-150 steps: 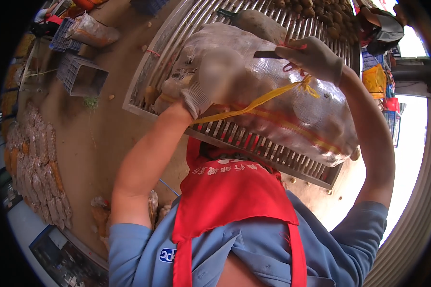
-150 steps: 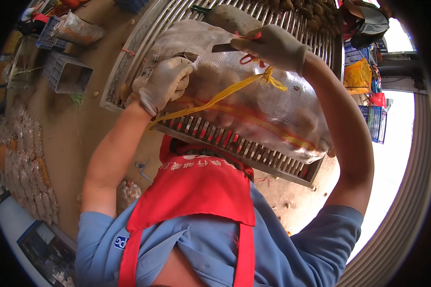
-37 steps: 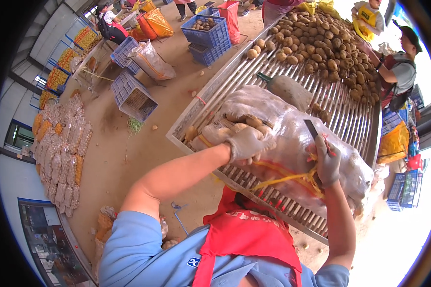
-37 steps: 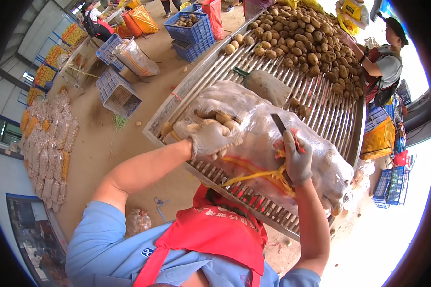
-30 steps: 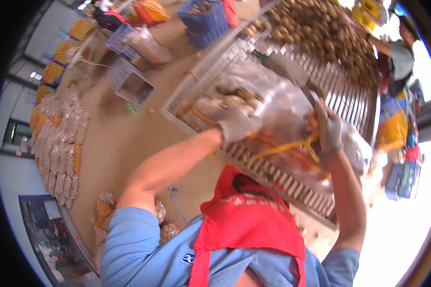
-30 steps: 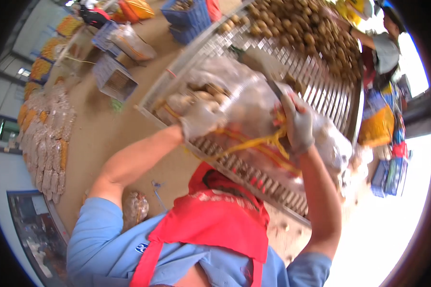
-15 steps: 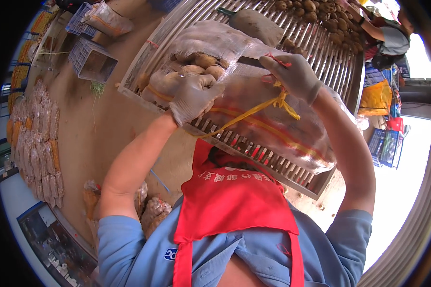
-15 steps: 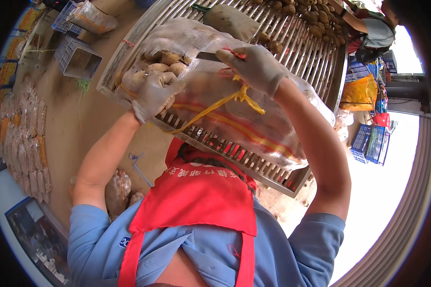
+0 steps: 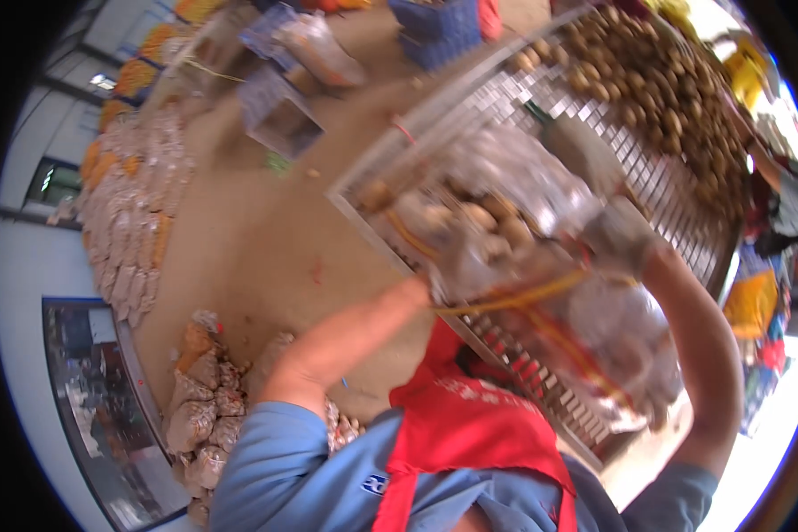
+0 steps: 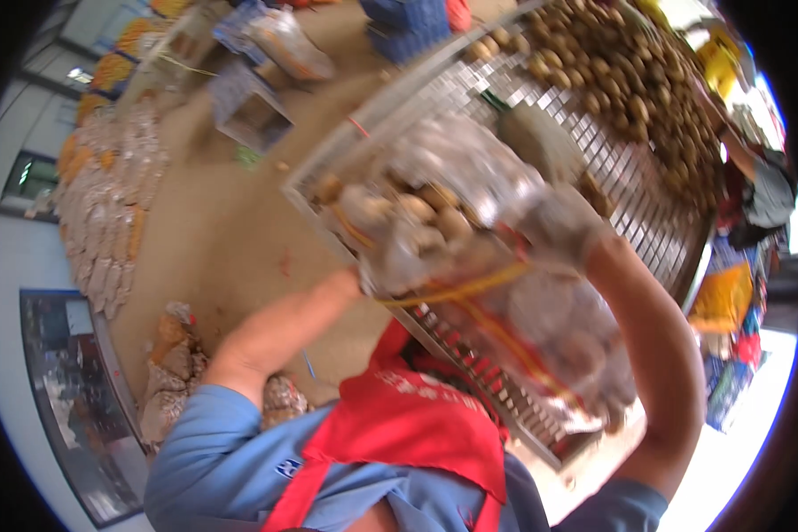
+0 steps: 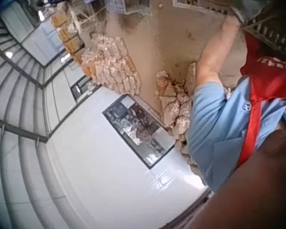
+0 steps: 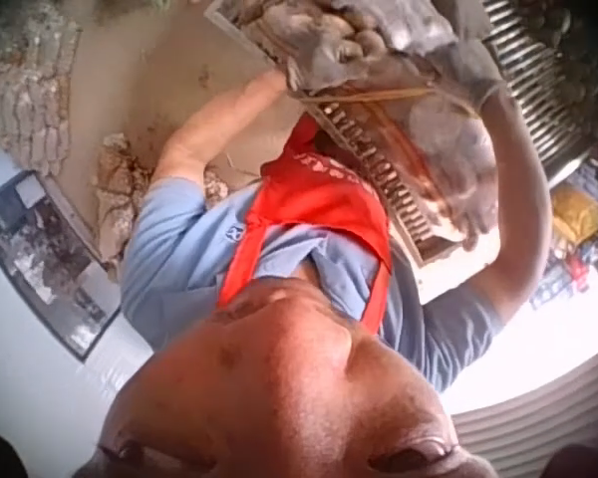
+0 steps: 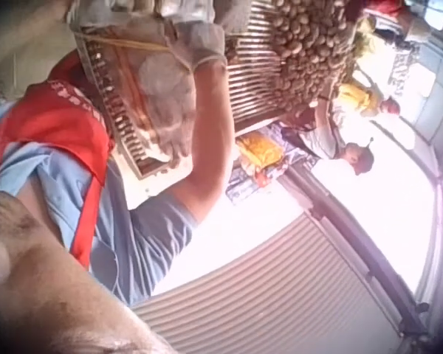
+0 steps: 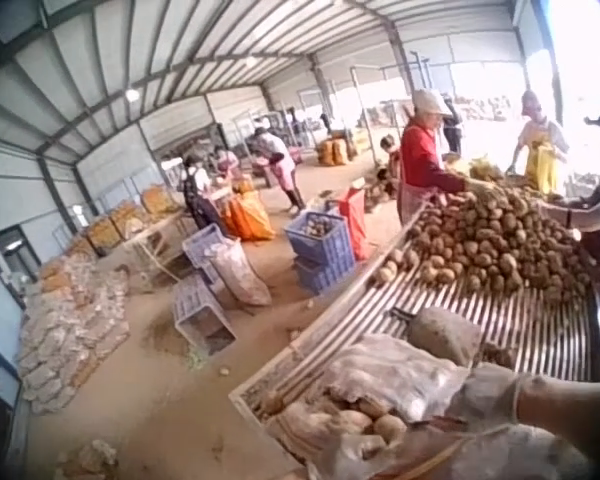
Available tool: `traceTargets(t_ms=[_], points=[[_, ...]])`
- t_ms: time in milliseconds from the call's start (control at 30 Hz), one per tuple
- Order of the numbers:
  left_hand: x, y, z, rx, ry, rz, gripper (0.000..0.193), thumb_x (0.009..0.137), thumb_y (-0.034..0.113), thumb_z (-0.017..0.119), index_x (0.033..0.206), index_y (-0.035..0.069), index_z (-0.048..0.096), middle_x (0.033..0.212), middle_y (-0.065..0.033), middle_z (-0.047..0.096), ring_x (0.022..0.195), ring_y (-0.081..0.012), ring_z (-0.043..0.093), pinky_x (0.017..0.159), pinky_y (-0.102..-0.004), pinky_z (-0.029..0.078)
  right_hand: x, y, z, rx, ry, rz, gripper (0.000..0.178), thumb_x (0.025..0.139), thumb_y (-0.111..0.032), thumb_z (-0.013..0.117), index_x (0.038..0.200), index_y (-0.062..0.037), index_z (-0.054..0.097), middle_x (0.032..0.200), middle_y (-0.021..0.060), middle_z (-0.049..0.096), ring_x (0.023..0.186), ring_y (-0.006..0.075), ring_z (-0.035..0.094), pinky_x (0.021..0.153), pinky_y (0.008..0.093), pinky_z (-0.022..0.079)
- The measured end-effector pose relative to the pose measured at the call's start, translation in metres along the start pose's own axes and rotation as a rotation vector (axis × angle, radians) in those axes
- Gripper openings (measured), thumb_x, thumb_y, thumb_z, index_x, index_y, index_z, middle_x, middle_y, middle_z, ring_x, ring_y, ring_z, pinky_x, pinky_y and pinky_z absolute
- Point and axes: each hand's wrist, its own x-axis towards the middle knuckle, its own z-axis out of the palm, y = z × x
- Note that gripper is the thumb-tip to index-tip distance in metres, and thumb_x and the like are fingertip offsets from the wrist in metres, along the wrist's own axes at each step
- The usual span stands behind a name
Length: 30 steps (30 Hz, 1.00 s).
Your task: Cutting open large plastic sacks of potatoes and emptying them onto a sorting table before re-tying the bags.
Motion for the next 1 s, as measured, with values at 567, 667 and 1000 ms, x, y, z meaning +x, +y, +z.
traceTargets(t_ms=[567, 667, 1000], points=[[-0.015, 0.011, -0.008, -0.451, -0.181, -0.403, 0.022, 0.101, 0.019, 0.071, 0.083, 0.005, 0.073, 0.063, 0.0052, 0.061, 0.058, -0.0007, 0.053, 0.05, -0.024, 0.04, -0.052, 0.007, -0.001, 0.041, -0.015, 0.249, 0.038, 0.096, -0.034, 0.065, 0.064, -0.0136, 0.066, 0.067, 0.008, 0.068, 0.064, 0.0325, 0.065, 0.07, 0.0498, 0.048], [-0.009, 0.017, -0.012, -0.372, -0.201, -0.437, 0.022, 0.097, 0.019, 0.072, 0.08, 0.006, 0.073, 0.064, -0.0027, 0.064, 0.058, -0.0071, 0.058, 0.054, -0.0295, 0.046, -0.13, 0.021, -0.017, -0.013, 0.189, 0.37, 0.048, 0.1, -0.031, 0.065, 0.057, -0.0113, 0.058, 0.058, 0.0111, 0.06, 0.054, 0.0327, 0.059, 0.058, 0.0487, 0.044], [0.057, 0.062, 0.001, 0.491, -0.337, -0.296, 0.043, 0.097, 0.04, 0.06, 0.12, 0.005, 0.07, 0.081, -0.0223, 0.075, 0.077, -0.0422, 0.075, 0.075, -0.0547, 0.06, -0.243, -0.072, 0.071, 0.809, 0.727, 0.871, 0.043, 0.105, -0.016, 0.064, 0.065, -0.0014, 0.059, 0.057, -0.0031, 0.047, 0.056, 0.0044, 0.046, 0.049, 0.0308, 0.036]])
